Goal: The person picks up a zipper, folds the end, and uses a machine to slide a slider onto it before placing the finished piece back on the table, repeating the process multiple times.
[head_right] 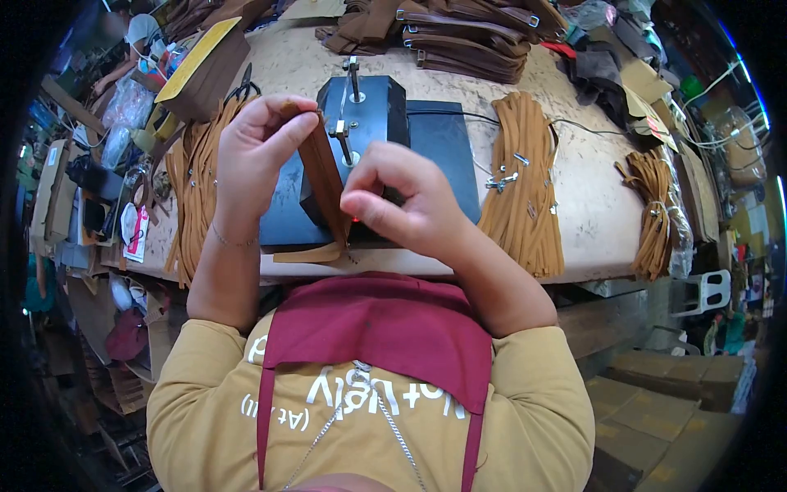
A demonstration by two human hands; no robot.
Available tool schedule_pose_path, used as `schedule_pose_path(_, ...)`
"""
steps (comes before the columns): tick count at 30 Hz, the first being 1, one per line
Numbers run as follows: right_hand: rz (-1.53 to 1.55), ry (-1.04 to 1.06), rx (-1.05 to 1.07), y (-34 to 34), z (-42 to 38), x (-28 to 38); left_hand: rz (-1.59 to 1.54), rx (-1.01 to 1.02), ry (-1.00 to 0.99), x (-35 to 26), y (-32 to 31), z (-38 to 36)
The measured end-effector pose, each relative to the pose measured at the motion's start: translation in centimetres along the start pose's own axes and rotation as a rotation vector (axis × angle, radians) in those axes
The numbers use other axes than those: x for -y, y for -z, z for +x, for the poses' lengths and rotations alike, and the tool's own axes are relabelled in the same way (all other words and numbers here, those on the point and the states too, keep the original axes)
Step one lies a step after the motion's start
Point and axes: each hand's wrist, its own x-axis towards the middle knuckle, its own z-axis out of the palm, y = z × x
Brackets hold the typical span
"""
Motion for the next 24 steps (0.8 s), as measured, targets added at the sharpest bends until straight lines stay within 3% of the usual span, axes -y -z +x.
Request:
schedule_pose_path(3,-0.028,0.052,0.131,-0.3,-0.3,-1.0,-0.002,0.022,0.047,1.2,0.7,1.3)
schedule_pose_path(10,0.116,0.016,0.122,0.4,-0.3,-1.4,-0.078,0.104,0.059,2.3,0.6,2.7)
schedule_pose_path(24,0.096,0.053,0.155,0.7,0.0,-1.7,-0.076,0.151,0.091,2.3,0.3,3.5)
